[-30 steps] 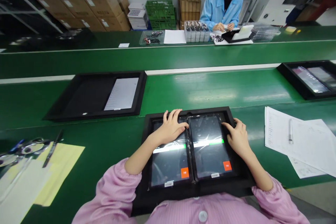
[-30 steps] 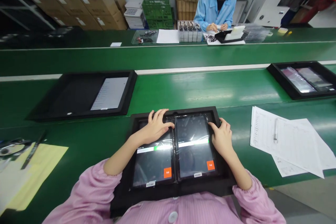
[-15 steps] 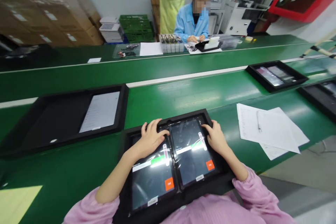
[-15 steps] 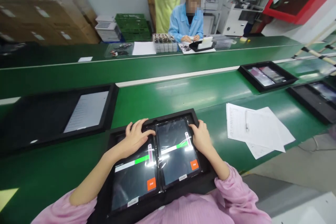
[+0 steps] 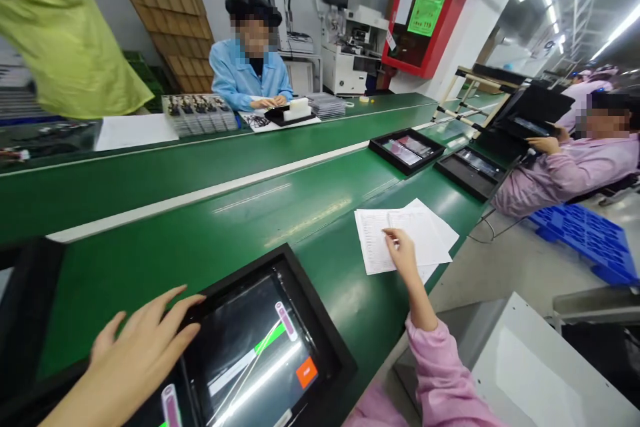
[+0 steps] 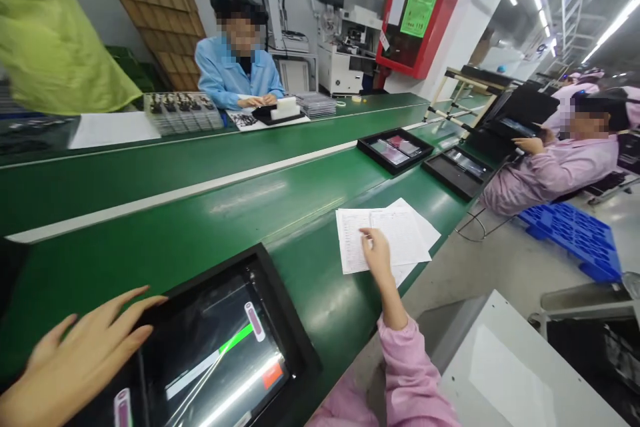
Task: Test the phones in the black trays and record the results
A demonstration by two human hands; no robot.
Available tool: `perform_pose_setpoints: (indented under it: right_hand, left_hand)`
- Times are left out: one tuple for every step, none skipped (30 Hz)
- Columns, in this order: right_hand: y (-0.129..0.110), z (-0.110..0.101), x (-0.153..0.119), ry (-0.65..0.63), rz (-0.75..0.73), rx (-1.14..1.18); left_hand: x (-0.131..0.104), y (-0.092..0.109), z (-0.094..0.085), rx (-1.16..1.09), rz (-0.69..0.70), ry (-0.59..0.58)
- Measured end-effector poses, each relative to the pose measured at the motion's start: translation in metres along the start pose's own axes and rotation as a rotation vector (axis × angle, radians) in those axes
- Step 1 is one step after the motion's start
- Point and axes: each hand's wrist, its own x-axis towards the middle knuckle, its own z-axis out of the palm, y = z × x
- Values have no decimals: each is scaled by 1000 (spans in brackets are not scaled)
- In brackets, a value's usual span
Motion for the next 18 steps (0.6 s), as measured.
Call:
perform_pose_setpoints:
  right_hand:
    - [14,-13,12,72,50,-36]
    - [26,-22,22,121,94,-66]
    - [35,-27,32,147,130,-89]
    - [42,-29,40,153,161,-104]
    - [47,-27,47,145,186,-114]
    - [51,-23,51,131,207,-117]
    - [54,-17,54,117,224,-114]
    - [56,-12,56,106,236,-104]
    - [58,-7,57,101,244,-86]
    - [60,-3,56,102,246,-61]
    - [63,-1,55,110,244,-28]
    - [65,-1,54,124,240,12]
    - [68,-1,53,143,235,58]
    - [72,-3,52,163,230,111]
    - [75,-5,51,183,225,169]
    - [77,-8,51,202,220,234]
    - [79,-11,51,219,216,303]
    - [81,-14,51,234,211,375]
  left_hand:
    - [9,23,-2,6,42,8]
    - [20,49,-2,8,127,-21]
    - [32,76,-1,-4,226,-90]
    - [46,103,2,-22,307,-151]
    - [61,129,8,-41,374,-198]
    - [77,154,16,-59,428,-231]
    - [93,177,26,-80,471,-257]
    - [108,197,37,-117,505,-284]
    - [123,214,50,-163,525,-303]
    - [137,229,62,-184,544,-317]
    - [150,241,74,-200,555,-323]
    - [163,251,85,-216,561,-326]
    - [174,259,94,-228,558,-323]
    - [184,265,103,-240,544,-316]
    - [193,270,110,-252,521,-304]
    - [200,273,116,-264,491,-287]
    - [206,276,121,-276,457,-268]
    - [211,278,125,-288,425,-246]
